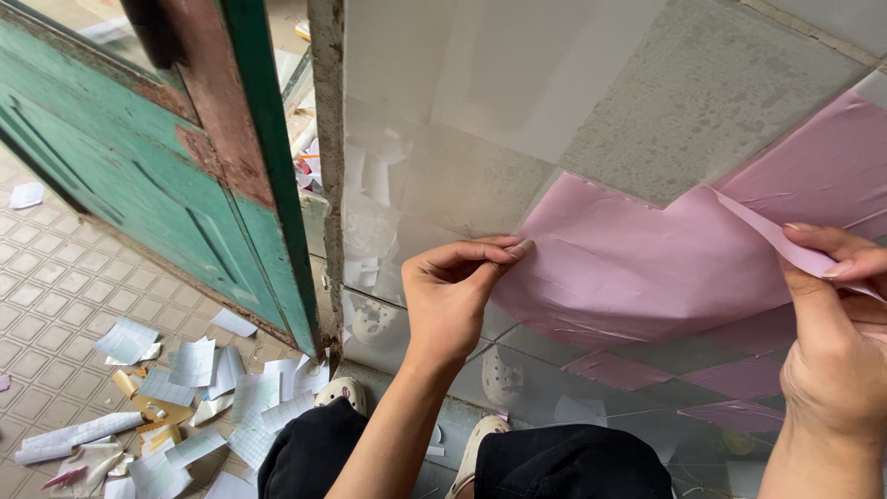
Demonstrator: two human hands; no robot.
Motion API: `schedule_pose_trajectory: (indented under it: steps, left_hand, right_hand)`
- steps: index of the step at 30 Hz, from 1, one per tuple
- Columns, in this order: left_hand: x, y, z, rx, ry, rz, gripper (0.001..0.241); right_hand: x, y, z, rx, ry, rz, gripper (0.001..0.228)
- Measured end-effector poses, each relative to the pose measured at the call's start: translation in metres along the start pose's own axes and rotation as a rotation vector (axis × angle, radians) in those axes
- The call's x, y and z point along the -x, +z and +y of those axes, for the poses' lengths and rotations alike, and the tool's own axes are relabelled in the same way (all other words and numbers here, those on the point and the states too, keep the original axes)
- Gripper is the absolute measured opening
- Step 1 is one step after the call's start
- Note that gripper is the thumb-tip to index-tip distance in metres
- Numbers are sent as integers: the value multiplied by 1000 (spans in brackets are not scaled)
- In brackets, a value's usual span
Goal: Cutting and trimming pink vinyl sheets using scissors and a utility knife
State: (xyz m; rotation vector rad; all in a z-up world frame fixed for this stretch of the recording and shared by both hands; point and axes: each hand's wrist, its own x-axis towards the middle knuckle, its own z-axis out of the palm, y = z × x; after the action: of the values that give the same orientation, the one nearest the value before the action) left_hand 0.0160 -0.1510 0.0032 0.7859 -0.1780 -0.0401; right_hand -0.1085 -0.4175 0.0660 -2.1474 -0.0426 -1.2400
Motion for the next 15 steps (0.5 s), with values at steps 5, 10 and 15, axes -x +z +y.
schedule_pose_trajectory:
  steps: [5,10,15]
  left_hand:
    - [1,-1,2,16,-15,2,13]
    - [1,-9,6,-18,-44,-11,12]
    - [13,-22,11,-31,-30,-144,33]
  right_hand:
    - [1,-6,8,3,-23,-32,36]
    - [8,-12,17,-42,12,-45,37]
    - [28,-5,-36,-294,376,78,25]
